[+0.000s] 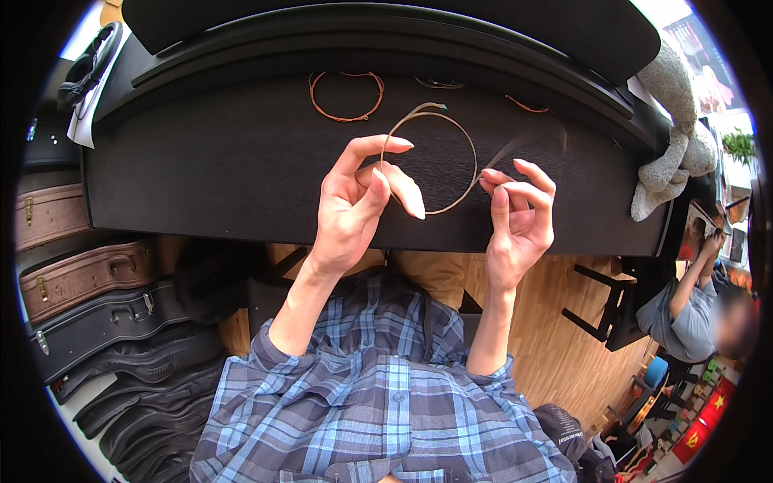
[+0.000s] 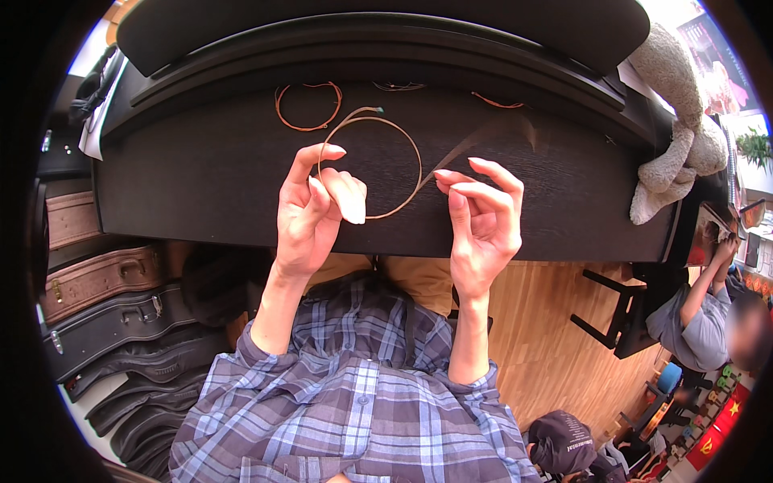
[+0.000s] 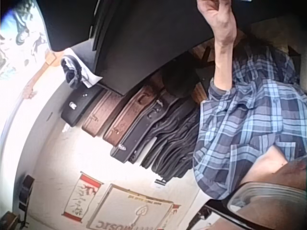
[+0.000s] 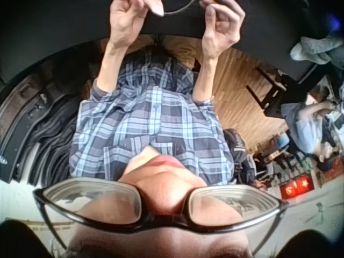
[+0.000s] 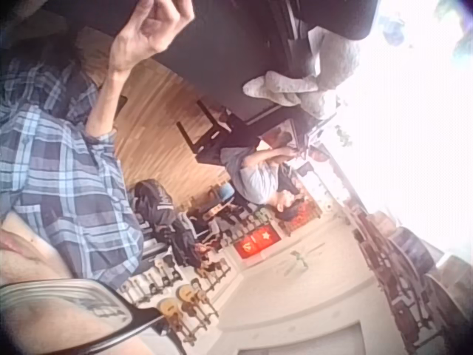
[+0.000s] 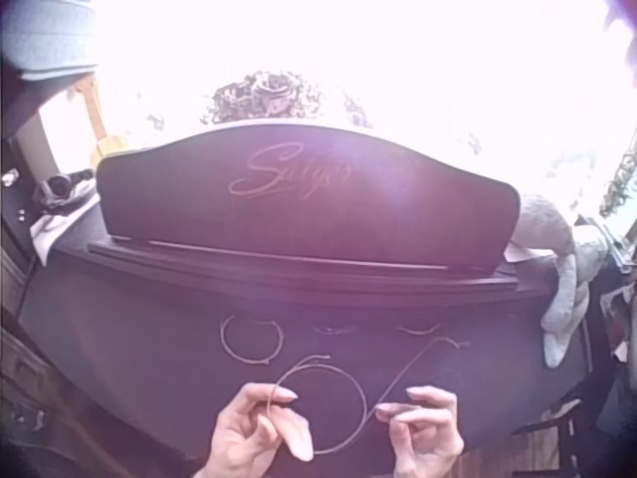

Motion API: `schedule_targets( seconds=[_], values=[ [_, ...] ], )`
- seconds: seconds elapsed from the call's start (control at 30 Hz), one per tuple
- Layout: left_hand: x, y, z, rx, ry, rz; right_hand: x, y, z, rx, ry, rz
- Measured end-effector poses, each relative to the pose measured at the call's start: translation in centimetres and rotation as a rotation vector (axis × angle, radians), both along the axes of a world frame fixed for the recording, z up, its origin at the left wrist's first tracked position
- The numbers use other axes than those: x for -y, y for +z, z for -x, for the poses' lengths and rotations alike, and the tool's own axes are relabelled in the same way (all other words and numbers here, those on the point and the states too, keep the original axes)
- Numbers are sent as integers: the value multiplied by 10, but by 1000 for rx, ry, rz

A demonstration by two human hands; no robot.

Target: The person holds a thin wire and repeatedly bends and twists it into a circular loop. They adjust the loop shape with both hands and occasionally place the wire on the piano surface. The person continues to refine the loop throughout the clip.

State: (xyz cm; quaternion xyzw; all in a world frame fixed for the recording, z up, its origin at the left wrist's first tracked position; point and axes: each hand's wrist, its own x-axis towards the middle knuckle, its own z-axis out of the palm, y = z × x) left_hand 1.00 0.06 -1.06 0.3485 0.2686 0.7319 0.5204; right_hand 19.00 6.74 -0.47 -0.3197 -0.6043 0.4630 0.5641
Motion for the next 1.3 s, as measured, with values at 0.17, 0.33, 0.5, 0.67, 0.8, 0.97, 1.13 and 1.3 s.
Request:
schedule_targets(
  seconds=[0.17, 0.33, 0.5, 0.67, 0.8, 0.97, 1.13, 1.3],
  values=[
    [1, 0, 0, 78, 20, 48, 1, -3, -3, -21, 61, -56],
    [1, 1, 3, 76, -23, 63, -1, 7, -8, 22, 277, 158],
    [2, 4, 2, -36, -70, 109, -2, 10, -9, -25, 318, 247],
    [2, 6, 1, -72, -81, 120, 2, 4, -9, -221, 305, 236],
    [-2, 6, -2, -55, -86, 38, 1, 4, -7, -243, 285, 237],
    [3, 12, -3, -141, -153, 135, 6, 12, -4, -131, 171, 264],
    [2, 11, -3, -73, -141, 118, 5, 8, -2, -158, 181, 224],
    [0, 6, -2, -50, -149, 85, -3, -4, -6, -240, 247, -31]
  ],
)
